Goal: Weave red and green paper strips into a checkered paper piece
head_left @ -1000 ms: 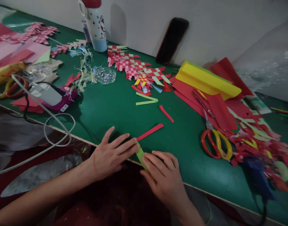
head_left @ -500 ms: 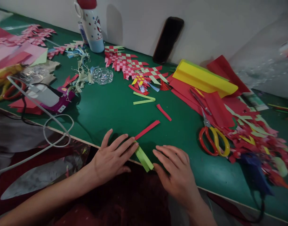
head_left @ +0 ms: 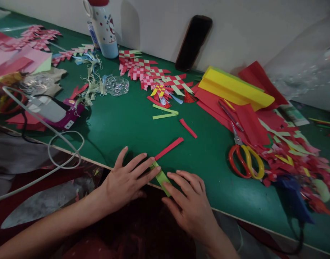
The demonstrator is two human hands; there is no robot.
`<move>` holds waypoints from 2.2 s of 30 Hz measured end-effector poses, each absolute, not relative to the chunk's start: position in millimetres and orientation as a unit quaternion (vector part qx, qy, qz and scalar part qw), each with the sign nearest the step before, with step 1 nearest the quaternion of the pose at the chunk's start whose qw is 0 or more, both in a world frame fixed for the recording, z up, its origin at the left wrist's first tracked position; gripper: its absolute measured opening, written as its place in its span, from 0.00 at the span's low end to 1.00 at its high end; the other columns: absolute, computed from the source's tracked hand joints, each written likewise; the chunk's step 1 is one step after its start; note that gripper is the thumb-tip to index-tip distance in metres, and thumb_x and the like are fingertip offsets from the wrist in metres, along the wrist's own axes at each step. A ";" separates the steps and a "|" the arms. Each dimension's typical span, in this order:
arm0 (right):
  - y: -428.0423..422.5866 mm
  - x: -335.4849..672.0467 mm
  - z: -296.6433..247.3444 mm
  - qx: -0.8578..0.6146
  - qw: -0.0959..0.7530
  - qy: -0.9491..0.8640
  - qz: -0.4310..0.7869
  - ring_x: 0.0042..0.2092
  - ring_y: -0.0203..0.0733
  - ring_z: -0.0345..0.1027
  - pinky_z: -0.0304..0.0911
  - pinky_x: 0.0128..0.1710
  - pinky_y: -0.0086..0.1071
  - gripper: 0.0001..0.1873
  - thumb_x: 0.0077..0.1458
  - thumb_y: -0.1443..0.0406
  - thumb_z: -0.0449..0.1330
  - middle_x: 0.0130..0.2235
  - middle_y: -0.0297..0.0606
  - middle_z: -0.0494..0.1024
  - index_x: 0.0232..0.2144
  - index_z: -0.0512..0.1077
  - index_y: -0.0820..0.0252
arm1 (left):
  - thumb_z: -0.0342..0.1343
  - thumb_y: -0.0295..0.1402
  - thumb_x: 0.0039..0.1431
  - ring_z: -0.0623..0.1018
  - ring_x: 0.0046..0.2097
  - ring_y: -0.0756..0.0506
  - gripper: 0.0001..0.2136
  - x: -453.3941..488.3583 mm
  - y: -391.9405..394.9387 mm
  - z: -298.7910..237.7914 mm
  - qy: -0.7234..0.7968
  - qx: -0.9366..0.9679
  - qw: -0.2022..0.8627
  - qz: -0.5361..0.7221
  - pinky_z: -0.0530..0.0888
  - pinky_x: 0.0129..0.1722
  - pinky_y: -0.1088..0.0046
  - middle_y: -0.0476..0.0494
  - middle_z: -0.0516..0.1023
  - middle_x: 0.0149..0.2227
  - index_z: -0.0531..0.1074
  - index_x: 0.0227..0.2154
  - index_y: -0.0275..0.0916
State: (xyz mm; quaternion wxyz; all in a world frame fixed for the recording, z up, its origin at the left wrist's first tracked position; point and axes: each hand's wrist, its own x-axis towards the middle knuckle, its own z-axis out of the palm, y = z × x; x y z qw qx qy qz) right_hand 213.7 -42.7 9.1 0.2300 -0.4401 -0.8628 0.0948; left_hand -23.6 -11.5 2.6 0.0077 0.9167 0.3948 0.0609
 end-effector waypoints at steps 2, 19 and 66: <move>-43.1 214.1 10.2 -0.432 0.243 -0.860 0.120 0.54 0.50 0.62 0.56 0.53 0.48 0.06 0.59 0.64 0.61 0.49 0.38 0.77 0.40 0.73 0.55 | 0.63 0.52 0.52 0.63 0.63 0.40 0.36 -23.5 -11.4 3.3 0.396 0.916 0.007 0.057 0.27 0.66 0.46 0.49 0.66 0.63 0.60 0.63 0.51; -43.1 214.5 13.2 -0.448 0.274 -0.840 0.136 0.53 0.48 0.63 0.57 0.54 0.46 0.03 0.58 0.65 0.61 0.46 0.39 0.77 0.35 0.75 0.55 | 0.63 0.50 0.53 0.63 0.63 0.38 0.37 -23.6 -10.9 3.7 0.393 0.918 0.022 0.050 0.32 0.66 0.42 0.47 0.65 0.64 0.57 0.64 0.51; -8.8 255.2 25.5 -0.397 0.191 -0.898 0.001 0.54 0.49 0.68 0.61 0.52 0.46 0.14 0.58 0.61 0.62 0.48 0.40 0.79 0.47 0.74 0.55 | 0.52 0.57 0.59 0.63 0.64 0.36 0.31 -21.3 -17.3 -5.8 0.400 0.913 -0.001 0.084 0.36 0.66 0.41 0.43 0.66 0.63 0.63 0.62 0.48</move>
